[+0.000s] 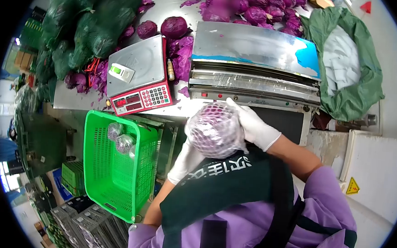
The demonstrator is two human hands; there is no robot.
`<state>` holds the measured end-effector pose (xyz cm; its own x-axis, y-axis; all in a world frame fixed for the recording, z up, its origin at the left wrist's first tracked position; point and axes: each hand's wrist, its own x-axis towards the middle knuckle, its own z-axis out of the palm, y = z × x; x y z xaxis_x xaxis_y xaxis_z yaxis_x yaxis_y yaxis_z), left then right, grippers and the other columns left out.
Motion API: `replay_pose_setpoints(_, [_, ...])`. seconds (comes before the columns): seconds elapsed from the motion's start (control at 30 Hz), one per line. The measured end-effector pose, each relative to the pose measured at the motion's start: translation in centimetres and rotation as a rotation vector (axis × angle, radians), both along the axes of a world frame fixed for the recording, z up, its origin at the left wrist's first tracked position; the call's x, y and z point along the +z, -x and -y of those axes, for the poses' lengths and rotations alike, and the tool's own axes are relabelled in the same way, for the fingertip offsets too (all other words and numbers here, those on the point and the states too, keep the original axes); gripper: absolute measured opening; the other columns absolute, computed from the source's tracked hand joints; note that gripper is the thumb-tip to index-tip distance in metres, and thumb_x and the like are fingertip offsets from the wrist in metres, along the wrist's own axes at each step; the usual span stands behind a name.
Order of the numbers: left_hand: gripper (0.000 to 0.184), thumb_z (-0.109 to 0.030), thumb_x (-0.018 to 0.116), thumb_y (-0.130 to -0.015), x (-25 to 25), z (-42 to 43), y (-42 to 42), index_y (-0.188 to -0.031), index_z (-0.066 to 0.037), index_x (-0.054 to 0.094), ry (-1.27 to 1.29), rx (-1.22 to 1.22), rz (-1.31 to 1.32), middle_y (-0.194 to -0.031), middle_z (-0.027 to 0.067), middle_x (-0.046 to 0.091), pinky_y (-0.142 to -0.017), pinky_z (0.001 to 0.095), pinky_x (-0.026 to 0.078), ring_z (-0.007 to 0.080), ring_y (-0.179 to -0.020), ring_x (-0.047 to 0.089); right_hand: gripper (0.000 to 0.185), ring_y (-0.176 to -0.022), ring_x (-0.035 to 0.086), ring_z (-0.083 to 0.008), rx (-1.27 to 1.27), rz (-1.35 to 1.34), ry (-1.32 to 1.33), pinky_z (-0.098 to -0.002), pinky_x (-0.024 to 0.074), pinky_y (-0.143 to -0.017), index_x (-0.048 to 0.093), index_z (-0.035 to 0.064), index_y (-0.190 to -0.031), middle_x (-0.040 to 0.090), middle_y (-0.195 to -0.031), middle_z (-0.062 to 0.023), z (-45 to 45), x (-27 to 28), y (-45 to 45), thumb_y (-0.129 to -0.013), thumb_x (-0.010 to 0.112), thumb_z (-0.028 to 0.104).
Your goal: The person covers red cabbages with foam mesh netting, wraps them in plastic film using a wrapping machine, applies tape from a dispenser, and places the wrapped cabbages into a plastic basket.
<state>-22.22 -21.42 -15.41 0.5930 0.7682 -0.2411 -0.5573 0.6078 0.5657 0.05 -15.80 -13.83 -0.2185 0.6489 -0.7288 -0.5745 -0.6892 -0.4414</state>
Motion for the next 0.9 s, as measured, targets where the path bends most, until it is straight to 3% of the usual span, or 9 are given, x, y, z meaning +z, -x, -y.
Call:
replay_pose_setpoints(0.1, [0.093,-0.060,0.063,-0.086,-2.6,0.2,0.5,-0.154,-0.013,0.021,0.037,0.213,-0.049,-0.155,0.0089,0.031,-0.118,0.0478,0.026,0.0264,-0.142,0.031,0.052,-0.105,0.062,-0.0186,0.035,-0.055,-0.104,-0.0363,0.0513,-0.091,0.057,0.0028,-0.124,0.065,-0.118,-0.0079,-0.6,1.8,2.1,-0.099,0.052,0.048])
replay_pose_setpoints(0.17, [0.091,-0.068,0.054,-0.088,-1.2,-0.8,0.2,-0.154,-0.014,0.021,0.074,0.376,-0.015,-0.155,0.0098,0.031,-0.117,0.0482,0.028,0.0280,-0.141,0.032,0.071,-0.134,0.042,-0.0231,0.136,-0.045,-0.307,-0.0373,0.0345,-0.111,0.039,0.0009,-0.145,0.045,-0.145,-0.0151,-1.7,2.2,3.6,-0.097,0.054,0.052])
replay_pose_setpoints(0.23, [0.087,-0.069,0.051,-0.088,0.2,-2.2,0.2,-0.153,-0.018,0.025,0.068,0.535,-0.004,-0.155,0.0104,0.032,-0.116,0.0525,0.028,0.0321,-0.141,0.032,0.078,-0.137,0.037,-0.0242,0.354,0.311,-0.657,-0.0376,0.0302,-0.114,0.021,0.0004,-0.152,0.039,-0.148,-0.0166,-1.9,3.0,5.1,-0.097,0.060,0.038])
replay_pose_setpoints(0.3, [0.082,-0.067,0.049,-0.090,0.9,-3.5,1.4,-0.152,-0.018,0.028,0.066,0.602,0.004,-0.153,0.0109,0.035,-0.115,0.0529,0.030,0.0329,-0.139,0.035,0.115,-0.141,0.030,-0.0263,0.497,0.439,-0.910,-0.0390,0.0264,-0.116,-0.001,0.0021,-0.155,0.027,-0.153,-0.0202,-2.2,3.2,6.3,-0.078,0.083,0.020])
replay_pose_setpoints(0.5, [0.077,-0.067,0.048,-0.089,1.4,-6.4,5.8,-0.148,-0.018,0.038,0.066,0.755,-0.035,-0.147,0.0120,0.044,-0.114,0.0521,0.032,0.0328,-0.136,0.040,0.135,-0.149,0.006,-0.0321,0.674,0.738,-1.243,-0.0405,0.0111,-0.121,-0.009,-0.0019,-0.153,0.004,-0.159,-0.0258,-4.4,3.8,10.9,-0.065,0.090,0.024])
replay_pose_setpoints(0.6, [0.081,-0.076,0.043,-0.084,-0.3,-7.3,11.1,-0.146,-0.024,0.040,0.296,0.761,0.178,-0.150,0.0098,0.040,-0.111,0.0645,0.027,0.0377,-0.137,0.036,0.134,-0.142,0.028,-0.0372,0.848,0.519,-1.213,-0.0418,0.0258,-0.117,-0.011,0.0031,-0.154,0.020,-0.155,-0.0293,-7.0,3.2,12.8,-0.066,0.088,0.028])
replay_pose_setpoints(0.63, [0.079,-0.073,0.042,-0.085,1.3,-7.7,12.4,-0.143,-0.019,0.044,0.321,0.753,0.191,-0.146,0.0101,0.044,-0.109,0.0574,0.034,0.0343,-0.133,0.042,0.112,-0.123,0.054,-0.0300,0.878,0.418,-1.030,-0.0383,0.0416,-0.106,0.009,0.0037,-0.155,0.046,-0.141,-0.0267,-8.8,3.6,13.4,-0.074,0.083,0.024])
replay_pose_setpoints(0.77, [0.081,-0.072,0.052,-0.081,1.2,-10.7,19.6,-0.143,-0.020,0.044,0.423,0.850,0.302,-0.147,0.0135,0.042,-0.110,0.0611,0.030,0.0372,-0.136,0.037,0.035,-0.093,0.065,-0.0157,0.480,0.681,-0.899,-0.0307,0.0518,-0.085,0.065,-0.0021,-0.119,0.070,-0.109,-0.0151,-18.2,1.1,18.7,-0.090,0.067,0.017])
replay_pose_setpoints(0.9, [0.076,-0.066,0.054,-0.085,-0.3,-17.5,25.7,-0.145,-0.023,0.038,0.269,0.869,0.514,-0.149,0.0153,0.035,-0.112,0.0621,0.028,0.0385,-0.138,0.032,0.031,-0.092,0.067,-0.0174,0.460,0.851,-1.107,-0.0301,0.0509,-0.086,0.070,-0.0003,-0.110,0.072,-0.103,-0.0137,-24.8,-1.5,24.7,-0.089,0.068,0.022])
